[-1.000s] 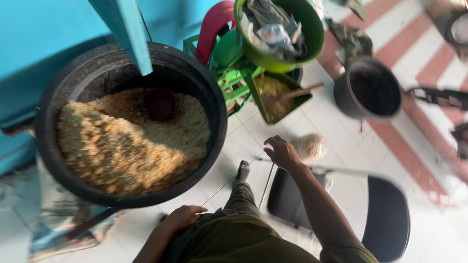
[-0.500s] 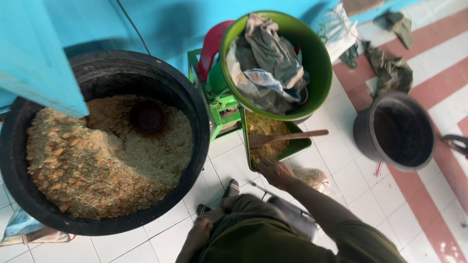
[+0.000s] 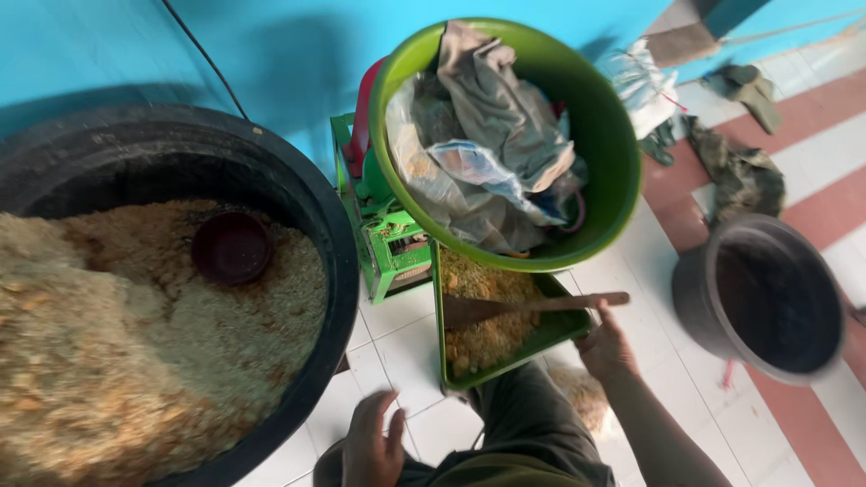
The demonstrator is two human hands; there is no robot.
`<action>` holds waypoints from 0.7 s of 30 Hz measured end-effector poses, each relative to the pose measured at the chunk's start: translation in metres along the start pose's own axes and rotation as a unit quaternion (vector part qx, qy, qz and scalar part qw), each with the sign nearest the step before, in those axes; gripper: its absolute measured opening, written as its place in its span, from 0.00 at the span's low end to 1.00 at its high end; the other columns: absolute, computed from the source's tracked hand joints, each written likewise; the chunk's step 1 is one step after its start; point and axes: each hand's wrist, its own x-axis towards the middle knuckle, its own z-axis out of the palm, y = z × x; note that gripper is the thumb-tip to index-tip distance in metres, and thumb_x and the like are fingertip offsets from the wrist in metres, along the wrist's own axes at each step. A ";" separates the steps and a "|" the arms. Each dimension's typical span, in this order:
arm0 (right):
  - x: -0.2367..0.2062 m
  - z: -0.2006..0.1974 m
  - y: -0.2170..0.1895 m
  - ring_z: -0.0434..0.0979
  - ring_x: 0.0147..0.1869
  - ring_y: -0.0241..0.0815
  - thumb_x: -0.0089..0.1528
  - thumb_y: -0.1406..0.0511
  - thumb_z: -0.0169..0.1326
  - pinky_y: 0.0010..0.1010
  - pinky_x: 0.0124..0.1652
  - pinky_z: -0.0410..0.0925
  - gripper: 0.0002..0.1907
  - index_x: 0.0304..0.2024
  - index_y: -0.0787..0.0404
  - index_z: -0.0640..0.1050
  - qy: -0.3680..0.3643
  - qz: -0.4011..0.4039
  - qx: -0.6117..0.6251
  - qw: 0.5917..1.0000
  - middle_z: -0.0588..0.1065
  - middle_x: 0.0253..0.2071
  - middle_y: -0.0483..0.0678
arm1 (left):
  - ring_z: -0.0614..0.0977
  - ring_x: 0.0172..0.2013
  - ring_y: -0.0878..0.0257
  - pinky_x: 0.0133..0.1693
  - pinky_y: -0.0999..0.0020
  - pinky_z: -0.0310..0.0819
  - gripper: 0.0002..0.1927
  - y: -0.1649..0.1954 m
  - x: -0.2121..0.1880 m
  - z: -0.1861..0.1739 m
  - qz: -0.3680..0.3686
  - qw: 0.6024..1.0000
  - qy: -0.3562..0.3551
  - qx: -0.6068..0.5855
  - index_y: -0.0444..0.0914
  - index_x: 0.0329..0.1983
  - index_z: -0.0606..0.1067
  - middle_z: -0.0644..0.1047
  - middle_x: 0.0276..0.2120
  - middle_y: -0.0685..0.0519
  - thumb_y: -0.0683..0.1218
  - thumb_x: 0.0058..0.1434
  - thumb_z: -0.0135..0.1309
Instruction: The person operates a small motorized grain mill. They scoop cracked grain from the machine's discharge chute with a hand scoop, push the material back toward the mill, and at the end scoop the freshly ground flour from a large basin into a small bowl.
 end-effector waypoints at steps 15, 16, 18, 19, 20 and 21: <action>0.017 -0.048 -0.081 0.80 0.35 0.40 0.79 0.59 0.55 0.29 0.36 0.75 0.15 0.50 0.65 0.70 -0.331 -0.459 -0.200 0.800 0.76 0.45 0.60 | 0.58 0.72 0.37 0.69 0.38 0.51 0.34 0.048 0.065 0.103 0.268 0.928 0.027 0.258 0.31 0.66 0.67 0.61 0.70 0.35 0.61 0.68 0.49; 0.008 -0.035 -0.083 0.80 0.36 0.41 0.80 0.60 0.54 0.30 0.38 0.76 0.14 0.51 0.66 0.70 -0.311 -0.478 -0.233 0.788 0.76 0.45 0.61 | 0.59 0.72 0.38 0.69 0.38 0.50 0.33 0.052 0.071 0.108 0.262 0.925 0.023 0.274 0.31 0.66 0.67 0.61 0.71 0.35 0.60 0.69 0.48; 0.002 -0.013 -0.077 0.82 0.40 0.42 0.80 0.63 0.54 0.32 0.41 0.78 0.13 0.53 0.68 0.69 -0.286 -0.495 -0.308 0.761 0.77 0.47 0.62 | 0.59 0.72 0.39 0.68 0.38 0.50 0.33 0.059 0.083 0.118 0.233 0.926 0.008 0.296 0.32 0.66 0.67 0.61 0.71 0.35 0.60 0.69 0.47; 0.003 -0.004 -0.073 0.82 0.41 0.43 0.80 0.65 0.54 0.32 0.42 0.78 0.12 0.54 0.68 0.67 -0.293 -0.501 -0.330 0.744 0.77 0.48 0.63 | 0.59 0.71 0.39 0.68 0.38 0.49 0.34 0.062 0.091 0.123 0.216 0.928 0.003 0.304 0.32 0.67 0.67 0.61 0.70 0.35 0.61 0.68 0.46; 0.006 0.005 -0.066 0.82 0.42 0.43 0.78 0.67 0.54 0.33 0.42 0.79 0.16 0.55 0.66 0.60 -0.335 -0.498 -0.327 0.730 0.77 0.50 0.63 | 0.58 0.71 0.39 0.68 0.38 0.49 0.34 0.063 0.096 0.126 0.201 0.929 -0.003 0.311 0.32 0.67 0.67 0.60 0.70 0.35 0.61 0.68 0.46; 0.009 0.011 -0.059 0.83 0.43 0.43 0.77 0.68 0.54 0.33 0.42 0.79 0.16 0.56 0.66 0.59 -0.343 -0.494 -0.324 0.730 0.77 0.51 0.63 | 0.59 0.70 0.39 0.67 0.38 0.49 0.35 0.064 0.100 0.129 0.207 0.922 0.000 0.326 0.32 0.67 0.67 0.61 0.70 0.35 0.62 0.69 0.45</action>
